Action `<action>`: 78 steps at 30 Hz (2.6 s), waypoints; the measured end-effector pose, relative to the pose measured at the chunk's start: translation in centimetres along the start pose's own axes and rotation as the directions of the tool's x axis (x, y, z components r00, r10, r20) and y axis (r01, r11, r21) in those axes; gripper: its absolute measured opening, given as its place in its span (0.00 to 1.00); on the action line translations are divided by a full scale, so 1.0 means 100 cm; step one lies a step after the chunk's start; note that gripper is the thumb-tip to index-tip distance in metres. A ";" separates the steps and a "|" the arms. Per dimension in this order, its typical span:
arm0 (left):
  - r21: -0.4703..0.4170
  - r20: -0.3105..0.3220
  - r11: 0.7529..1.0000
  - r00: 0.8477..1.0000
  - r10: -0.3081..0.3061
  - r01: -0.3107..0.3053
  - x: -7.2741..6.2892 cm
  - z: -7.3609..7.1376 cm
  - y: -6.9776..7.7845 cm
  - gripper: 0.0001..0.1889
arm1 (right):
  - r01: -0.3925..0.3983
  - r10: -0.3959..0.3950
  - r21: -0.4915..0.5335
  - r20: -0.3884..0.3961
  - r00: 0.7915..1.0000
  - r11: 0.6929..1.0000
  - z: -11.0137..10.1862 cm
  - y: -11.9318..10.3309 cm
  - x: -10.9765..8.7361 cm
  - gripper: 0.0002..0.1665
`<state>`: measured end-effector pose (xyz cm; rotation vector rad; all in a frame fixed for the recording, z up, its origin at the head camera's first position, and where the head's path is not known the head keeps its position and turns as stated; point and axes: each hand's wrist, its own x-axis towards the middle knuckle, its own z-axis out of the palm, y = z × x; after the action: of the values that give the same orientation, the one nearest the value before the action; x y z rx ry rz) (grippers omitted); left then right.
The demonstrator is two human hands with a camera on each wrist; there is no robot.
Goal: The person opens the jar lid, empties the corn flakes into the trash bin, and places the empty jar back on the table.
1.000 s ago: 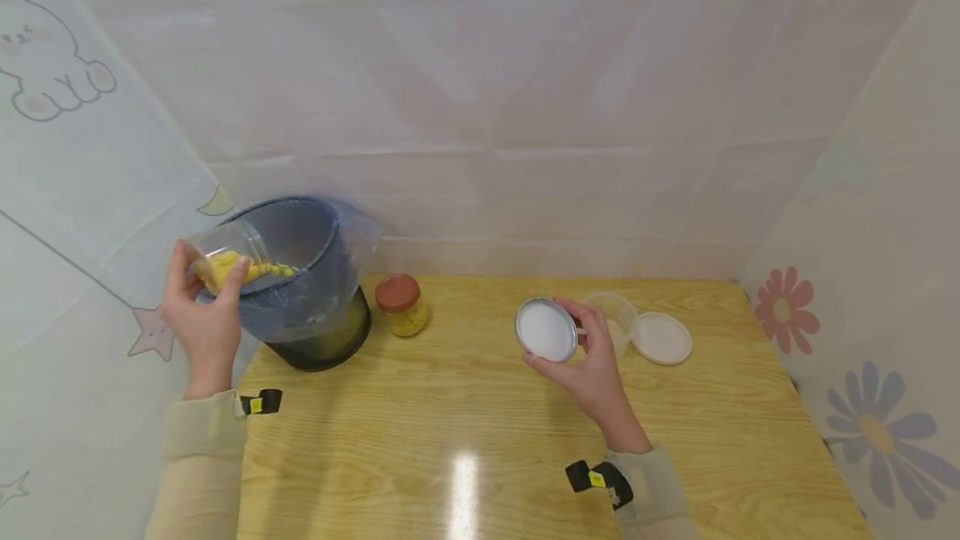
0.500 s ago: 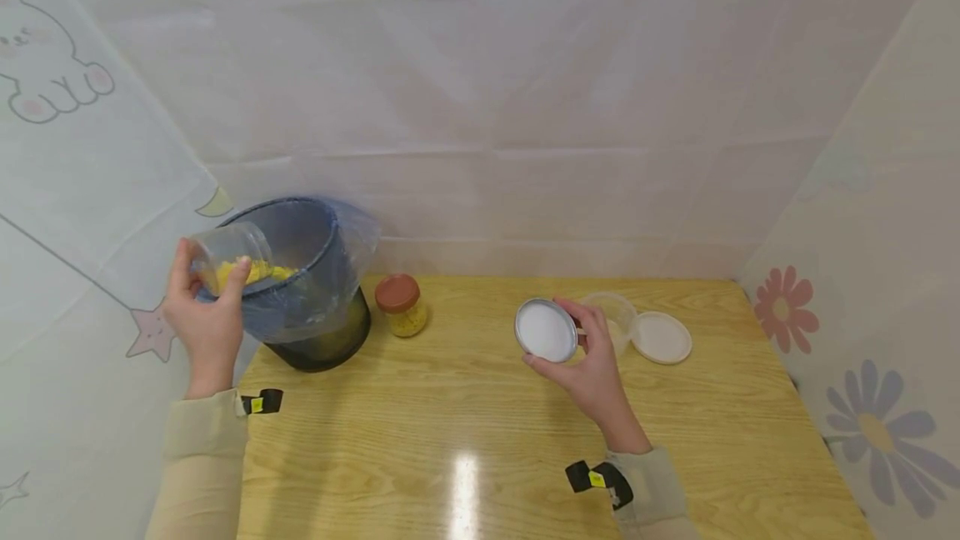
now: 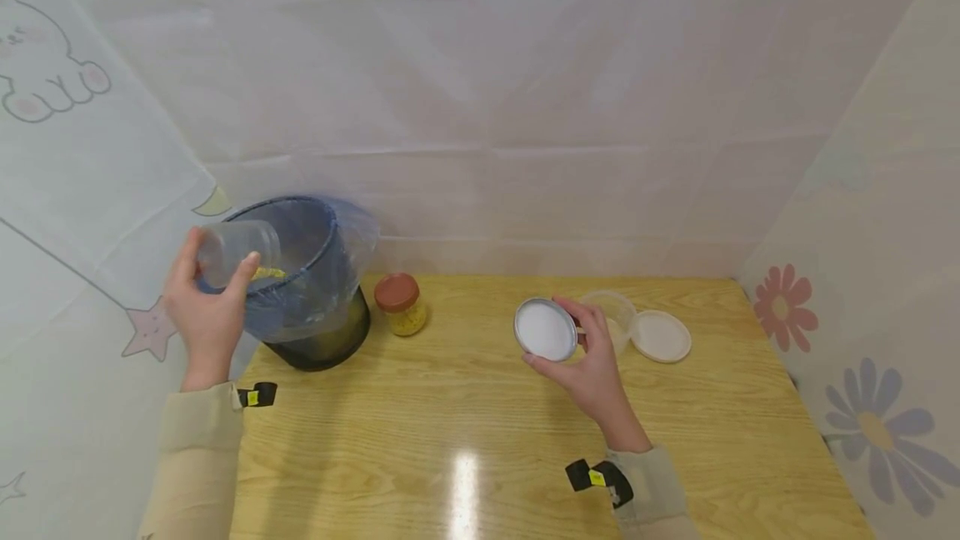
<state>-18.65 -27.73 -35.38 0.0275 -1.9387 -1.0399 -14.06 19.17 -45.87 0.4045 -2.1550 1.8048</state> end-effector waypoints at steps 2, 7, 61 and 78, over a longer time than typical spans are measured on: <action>0.021 0.027 1.000 0.999 0.023 -0.023 0.002 0.000 0.000 0.40 | -0.003 0.003 0.001 -0.001 1.000 1.000 0.000 0.000 0.000 0.50; 0.115 0.096 0.987 0.990 0.098 -0.109 0.003 0.000 -0.001 0.43 | -0.010 0.010 0.003 -0.001 1.000 1.000 0.000 0.000 0.000 0.50; 0.189 0.164 0.981 0.984 -0.071 0.039 0.010 0.004 0.022 0.51 | -0.027 0.028 -0.026 0.016 0.999 0.999 -0.003 0.010 -0.004 0.48; 0.082 0.096 0.996 0.995 0.016 -0.024 0.003 0.014 0.025 0.45 | -0.017 0.018 -0.046 0.011 1.000 0.999 -0.002 0.009 -0.005 0.48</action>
<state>-18.95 -25.33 -33.81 0.0052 -2.0637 -0.9616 -13.93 19.56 -46.83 0.3870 -2.2099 1.7623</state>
